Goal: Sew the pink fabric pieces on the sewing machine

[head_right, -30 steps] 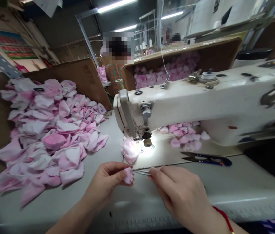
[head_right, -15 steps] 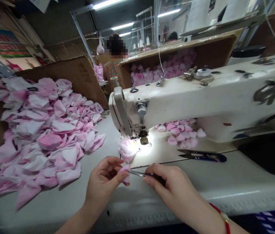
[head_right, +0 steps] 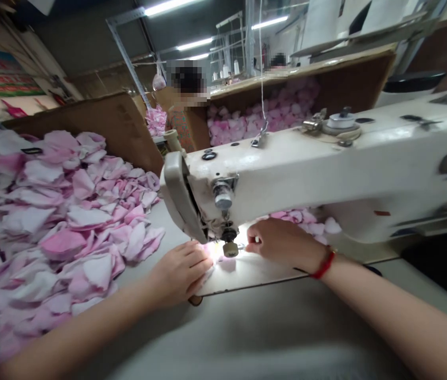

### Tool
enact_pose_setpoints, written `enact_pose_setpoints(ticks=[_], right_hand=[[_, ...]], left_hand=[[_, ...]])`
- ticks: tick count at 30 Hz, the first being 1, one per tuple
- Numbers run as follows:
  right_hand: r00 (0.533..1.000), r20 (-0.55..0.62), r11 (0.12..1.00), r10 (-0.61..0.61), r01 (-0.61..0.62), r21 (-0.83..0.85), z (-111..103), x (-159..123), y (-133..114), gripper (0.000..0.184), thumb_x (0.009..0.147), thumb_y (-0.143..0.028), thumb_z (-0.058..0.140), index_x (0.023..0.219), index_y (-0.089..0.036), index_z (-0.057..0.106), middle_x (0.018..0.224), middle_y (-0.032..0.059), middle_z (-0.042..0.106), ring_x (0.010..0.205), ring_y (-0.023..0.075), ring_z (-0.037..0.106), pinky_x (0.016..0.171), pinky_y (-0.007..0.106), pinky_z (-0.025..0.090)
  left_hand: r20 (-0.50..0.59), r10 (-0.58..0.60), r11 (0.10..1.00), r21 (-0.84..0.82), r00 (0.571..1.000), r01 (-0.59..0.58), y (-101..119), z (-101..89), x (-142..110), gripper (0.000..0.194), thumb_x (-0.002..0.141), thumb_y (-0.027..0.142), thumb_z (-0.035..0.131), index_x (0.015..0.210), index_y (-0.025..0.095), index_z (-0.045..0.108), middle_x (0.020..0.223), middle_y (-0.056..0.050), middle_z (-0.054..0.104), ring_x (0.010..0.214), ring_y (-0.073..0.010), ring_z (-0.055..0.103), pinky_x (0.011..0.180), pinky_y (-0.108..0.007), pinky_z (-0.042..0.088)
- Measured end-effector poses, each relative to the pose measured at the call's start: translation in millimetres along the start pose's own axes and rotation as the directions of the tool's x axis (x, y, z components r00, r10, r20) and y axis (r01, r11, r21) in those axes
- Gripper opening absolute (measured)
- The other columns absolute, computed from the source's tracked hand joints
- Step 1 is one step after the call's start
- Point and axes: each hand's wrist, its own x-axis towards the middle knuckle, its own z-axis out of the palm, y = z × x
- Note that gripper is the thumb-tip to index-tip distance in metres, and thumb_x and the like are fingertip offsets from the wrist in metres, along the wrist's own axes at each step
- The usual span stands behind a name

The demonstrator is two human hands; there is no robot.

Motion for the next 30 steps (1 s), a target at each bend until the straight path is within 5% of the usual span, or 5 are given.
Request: enact_pose_setpoints(ticks=[3, 10, 13, 23, 30], right_hand=[[0.998, 0.067, 0.997, 0.018, -0.023, 0.077, -2.4, 7.9, 1.9, 0.019, 0.073, -0.021, 0.044, 0.057, -0.019, 0.056, 0.049, -0.0029, 0.048, 0.046, 0.0088, 0.042, 0.044, 0.021, 0.023], [0.985, 0.155, 0.959, 0.075, -0.114, 0.259, 9.5, 8.8, 22.1, 0.016, 0.073, -0.026, 0.046, 0.063, -0.019, 0.057, 0.049, -0.0043, 0.049, 0.041, 0.0084, 0.038, 0.039, 0.021, 0.023], [0.985, 0.165, 0.956, 0.051, -0.096, 0.276, 14.0, 11.4, 12.7, 0.016, 0.072, -0.024, 0.046, 0.060, -0.020, 0.056, 0.047, -0.0046, 0.047, 0.041, 0.0083, 0.037, 0.039, 0.021, 0.023], [0.996, 0.085, 0.999, 0.014, -0.017, 0.042, 27.6, 17.1, 0.8, 0.029, 0.071, -0.020, 0.045, 0.043, -0.020, 0.044, 0.041, -0.0030, 0.032, 0.040, 0.0097, 0.030, 0.041, 0.025, 0.017], [0.996, 0.089, 0.999, 0.028, -0.026, -0.019, 27.9, 11.5, -4.2, 0.024, 0.072, -0.022, 0.045, 0.049, -0.018, 0.046, 0.046, -0.0023, 0.041, 0.043, 0.0093, 0.036, 0.042, 0.025, 0.015]], left_hand=[[0.006, -0.061, 0.998, -0.008, 0.998, 0.061, -2.2, 4.7, 2.7, 0.017, 0.076, 0.017, 0.044, 0.088, 0.017, 0.058, 0.077, -0.004, 0.058, 0.070, -0.0183, 0.051, 0.060, -0.030, 0.044], [-0.320, -0.171, 0.982, 0.028, 0.932, 0.189, 11.4, 28.0, -0.6, 0.020, 0.084, 0.011, 0.037, 0.091, 0.013, 0.055, 0.068, -0.003, 0.057, 0.062, -0.0143, 0.050, 0.055, -0.025, 0.038], [-0.373, -0.226, 0.969, 0.007, 0.900, 0.246, 14.4, 28.5, -0.3, 0.018, 0.084, 0.011, 0.038, 0.086, 0.014, 0.056, 0.064, -0.001, 0.055, 0.056, -0.0126, 0.047, 0.052, -0.023, 0.035], [-0.242, -0.421, 0.888, -0.307, 0.874, 0.342, 12.2, 28.5, 1.3, 0.028, 0.086, 0.016, 0.034, 0.070, 0.018, 0.057, 0.059, 0.000, 0.053, 0.056, -0.0109, 0.050, 0.055, -0.021, 0.041], [-0.305, -0.294, 0.956, -0.100, 0.906, 0.277, 10.6, 24.7, 1.3, 0.031, 0.086, 0.016, 0.030, 0.074, 0.017, 0.059, 0.063, -0.003, 0.054, 0.060, -0.0148, 0.052, 0.053, -0.026, 0.041]])
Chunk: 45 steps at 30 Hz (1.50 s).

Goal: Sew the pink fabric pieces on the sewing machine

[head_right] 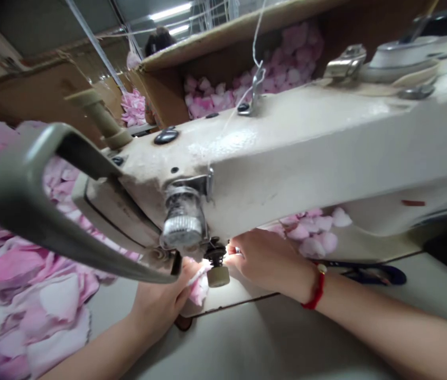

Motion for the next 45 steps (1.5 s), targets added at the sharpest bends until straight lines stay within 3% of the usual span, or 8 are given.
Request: enact_pose_setpoints(ticks=[5, 9, 19, 23, 27, 35, 41, 45], right_hand=[[0.998, 0.058, 1.000, 0.021, -0.021, -0.011, -7.6, -2.7, -12.4, 0.022, 0.073, -0.019, 0.041, 0.053, -0.018, 0.049, 0.054, 0.0012, 0.051, 0.055, 0.0129, 0.047, 0.046, 0.024, 0.019], [0.999, 0.032, 0.999, -0.006, 0.007, -0.033, -7.4, -3.0, -12.7, 0.019, 0.074, -0.020, 0.042, 0.059, -0.018, 0.053, 0.061, 0.0016, 0.055, 0.060, 0.0141, 0.051, 0.047, 0.024, 0.020], [0.997, -0.071, 0.999, -0.031, 0.032, 0.014, -6.4, -2.4, -2.5, 0.022, 0.072, -0.016, 0.041, 0.053, -0.019, 0.052, 0.045, -0.0002, 0.043, 0.057, 0.0138, 0.050, 0.045, 0.024, 0.020], [0.996, -0.082, 1.000, -0.029, 0.029, -0.003, -3.7, 0.8, -0.8, 0.018, 0.072, -0.020, 0.044, 0.057, -0.021, 0.055, 0.048, -0.0005, 0.047, 0.060, 0.0149, 0.052, 0.046, 0.024, 0.021], [0.992, -0.104, 0.997, -0.069, 0.065, -0.046, -3.0, 0.5, -0.3, 0.020, 0.072, -0.018, 0.042, 0.057, -0.021, 0.055, 0.050, -0.0004, 0.050, 0.058, 0.0149, 0.052, 0.045, 0.024, 0.019], [0.983, -0.112, 0.980, -0.142, 0.124, -0.156, 1.5, 2.5, 6.1, 0.024, 0.077, -0.021, 0.039, 0.062, -0.020, 0.058, 0.049, 0.0007, 0.051, 0.056, 0.0150, 0.052, 0.045, 0.025, 0.019], [0.995, -0.009, 0.973, -0.100, 0.096, -0.209, -6.1, 0.8, 3.0, 0.030, 0.080, -0.025, 0.039, 0.053, -0.019, 0.051, 0.045, -0.0002, 0.048, 0.045, 0.0122, 0.046, 0.043, 0.025, 0.017], [0.996, -0.036, 0.977, -0.085, 0.077, -0.197, -12.0, -5.4, -4.4, 0.026, 0.077, -0.018, 0.039, 0.054, -0.018, 0.050, 0.048, 0.0004, 0.052, 0.046, 0.0117, 0.047, 0.044, 0.024, 0.018]], left_hand=[[0.026, 0.022, 1.000, 0.015, 0.999, -0.022, -1.0, 1.5, -1.1, 0.029, 0.086, 0.016, 0.032, 0.079, 0.017, 0.060, 0.064, -0.003, 0.055, 0.060, -0.0148, 0.051, 0.053, -0.026, 0.042], [0.012, 0.061, 0.998, -0.006, 0.998, -0.061, 1.3, 4.6, 0.1, 0.029, 0.086, 0.013, 0.032, 0.080, 0.015, 0.060, 0.061, -0.001, 0.055, 0.059, -0.0140, 0.050, 0.055, -0.026, 0.042], [0.069, -0.111, 0.993, -0.023, 0.991, 0.112, -6.9, 0.0, 1.5, 0.038, 0.079, 0.008, 0.030, 0.060, 0.019, 0.061, 0.062, -0.002, 0.056, 0.056, -0.0128, 0.049, 0.048, -0.023, 0.039], [0.030, -0.012, 1.000, -0.004, 0.999, 0.012, -0.9, -0.3, 1.5, 0.034, 0.084, 0.012, 0.031, 0.077, 0.020, 0.063, 0.065, -0.002, 0.057, 0.063, -0.0154, 0.051, 0.058, -0.028, 0.042], [0.060, 0.067, 0.996, 0.051, 0.996, -0.070, 4.3, -1.0, 2.5, 0.032, 0.088, 0.013, 0.028, 0.085, 0.014, 0.060, 0.066, -0.003, 0.058, 0.066, -0.0151, 0.051, 0.065, -0.030, 0.042], [0.080, 0.042, 0.998, 0.050, 0.996, -0.046, 1.1, -0.7, -0.6, 0.033, 0.089, 0.014, 0.025, 0.092, 0.019, 0.058, 0.068, 0.000, 0.059, 0.069, -0.0146, 0.051, 0.072, -0.033, 0.043], [0.133, 0.051, 0.991, 0.118, 0.990, -0.067, 11.3, -1.2, -2.7, 0.034, 0.087, 0.010, 0.023, 0.093, 0.012, 0.057, 0.074, -0.005, 0.058, 0.074, -0.0169, 0.052, 0.073, -0.034, 0.045], [0.083, 0.085, 0.992, 0.081, 0.993, -0.092, 13.4, 0.5, -2.6, 0.031, 0.086, 0.009, 0.025, 0.095, 0.009, 0.054, 0.080, -0.007, 0.058, 0.077, -0.0165, 0.052, 0.075, -0.034, 0.046]])
